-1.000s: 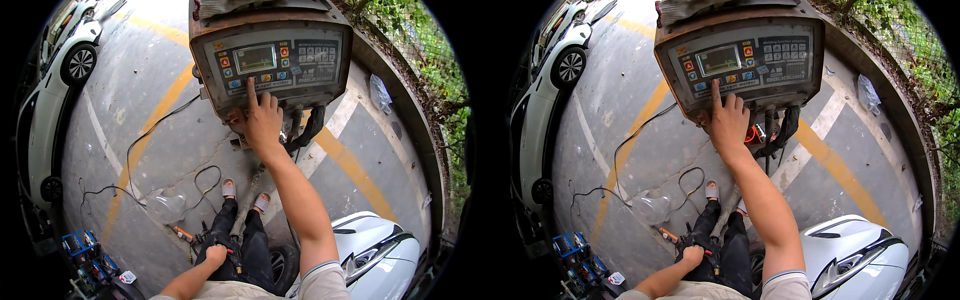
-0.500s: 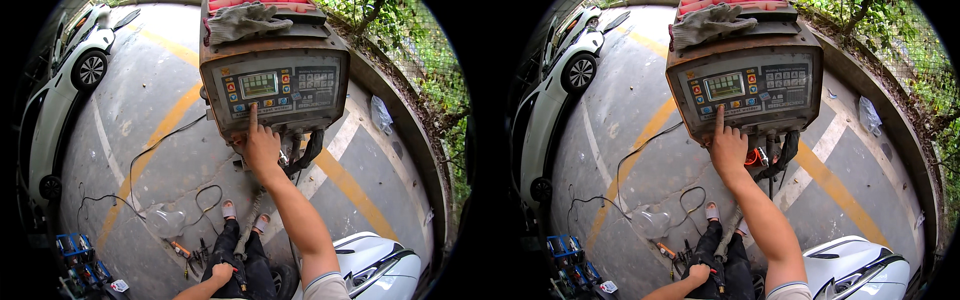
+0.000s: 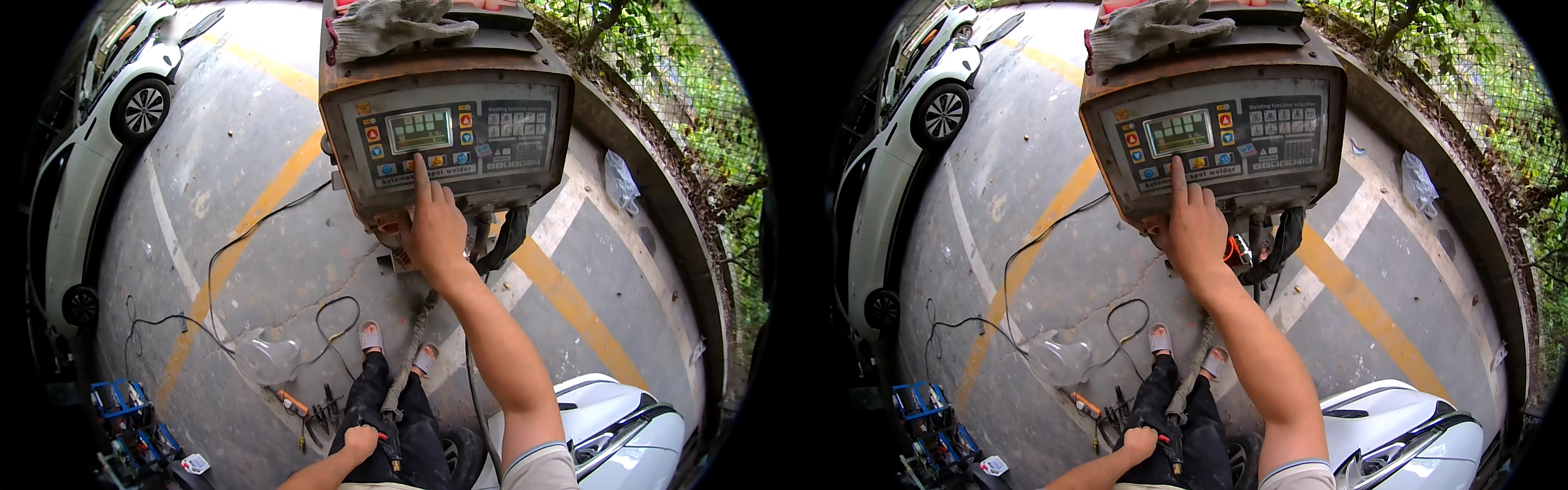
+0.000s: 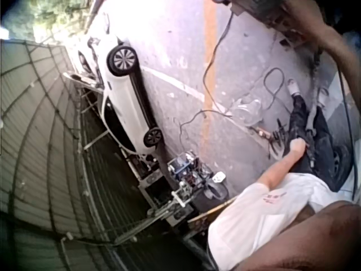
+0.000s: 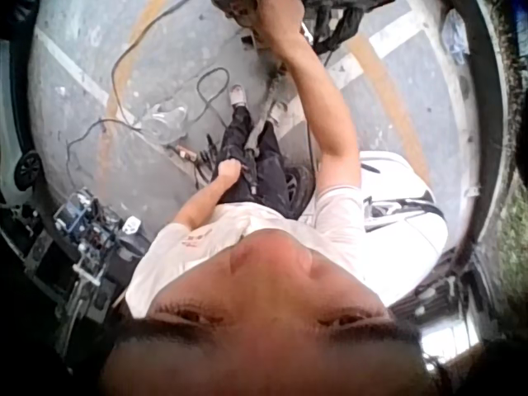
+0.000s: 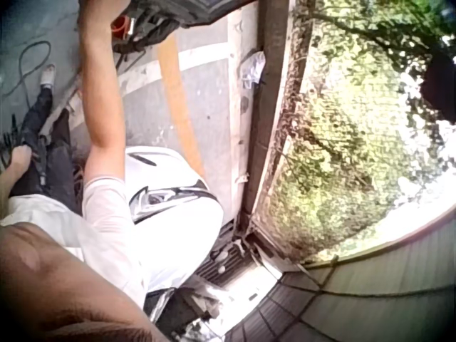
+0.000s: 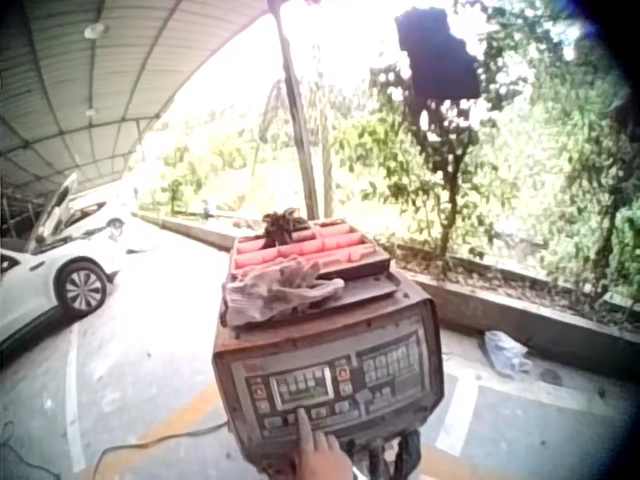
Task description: The person uses a metal file to smooth a damaged area on the front bumper of a white car. They then use an angle grinder to further smooth the surface. Finally, they use a heat gun to apply heat to the repaired section.
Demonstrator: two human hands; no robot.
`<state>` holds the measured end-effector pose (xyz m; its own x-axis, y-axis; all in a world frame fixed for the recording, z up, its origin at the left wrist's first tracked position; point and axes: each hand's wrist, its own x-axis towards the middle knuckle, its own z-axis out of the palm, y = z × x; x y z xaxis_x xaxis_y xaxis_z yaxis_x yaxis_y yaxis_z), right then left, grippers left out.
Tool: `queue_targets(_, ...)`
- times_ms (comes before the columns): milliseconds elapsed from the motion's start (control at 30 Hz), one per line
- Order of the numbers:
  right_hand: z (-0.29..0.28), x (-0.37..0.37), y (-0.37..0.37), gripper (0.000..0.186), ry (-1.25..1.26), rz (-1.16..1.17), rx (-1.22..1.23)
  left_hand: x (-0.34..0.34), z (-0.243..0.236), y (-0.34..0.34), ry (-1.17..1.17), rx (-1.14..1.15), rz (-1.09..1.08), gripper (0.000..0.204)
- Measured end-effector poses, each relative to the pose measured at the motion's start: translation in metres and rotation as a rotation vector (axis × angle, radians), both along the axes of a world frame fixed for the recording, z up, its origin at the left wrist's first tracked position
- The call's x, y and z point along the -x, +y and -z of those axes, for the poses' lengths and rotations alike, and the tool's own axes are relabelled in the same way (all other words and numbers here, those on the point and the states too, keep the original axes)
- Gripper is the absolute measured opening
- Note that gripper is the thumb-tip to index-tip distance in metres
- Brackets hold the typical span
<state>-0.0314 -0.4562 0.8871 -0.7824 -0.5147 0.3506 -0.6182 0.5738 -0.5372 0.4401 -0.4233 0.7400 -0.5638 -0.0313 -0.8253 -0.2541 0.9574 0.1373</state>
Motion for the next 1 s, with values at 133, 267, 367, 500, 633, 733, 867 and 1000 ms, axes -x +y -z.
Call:
queue_targets(133, -0.001, 0.006, 0.004, 0.089, -0.025, 0.025, -0.064, 0.006, -0.004, -0.003, -0.037, -0.03, 0.005, 0.015)
queue_targets(267, 0.003, 0.016, 0.014, 0.087, 0.019, 0.055, -0.072, 0.011, -0.008, -0.005, -0.049, -0.028, 0.013, 0.015)
queue_targets(367, 0.003, 0.02, 0.021, 0.084, 0.037, 0.086, -0.064, 0.021, -0.013, -0.005, -0.116, -0.034, -0.005, 0.019)
queue_targets(500, 0.013, 0.018, 0.032, 0.081, 0.066, 0.095, -0.122, 0.028, -0.02, -0.007, -0.116, -0.041, -0.015, 0.021)
queue_targets(633, 0.017, 0.01, 0.035, 0.081, 0.075, 0.072, -0.17, 0.029, -0.02, -0.009, -0.12, -0.039, -0.005, 0.02)
queue_targets(733, 0.008, 0.011, 0.036, 0.082, 0.076, 0.088, -0.125, 0.026, -0.017, -0.009, -0.114, -0.03, -0.01, 0.02)
queue_targets(867, -0.001, 0.026, 0.036, 0.082, 0.073, 0.142, -0.117, 0.022, -0.015, -0.01, -0.094, -0.034, -0.013, 0.019)
queue_targets(1000, -0.01, 0.033, 0.035, 0.078, 0.071, 0.15, -0.139, 0.028, -0.02, -0.011, -0.093, -0.036, -0.017, 0.019)
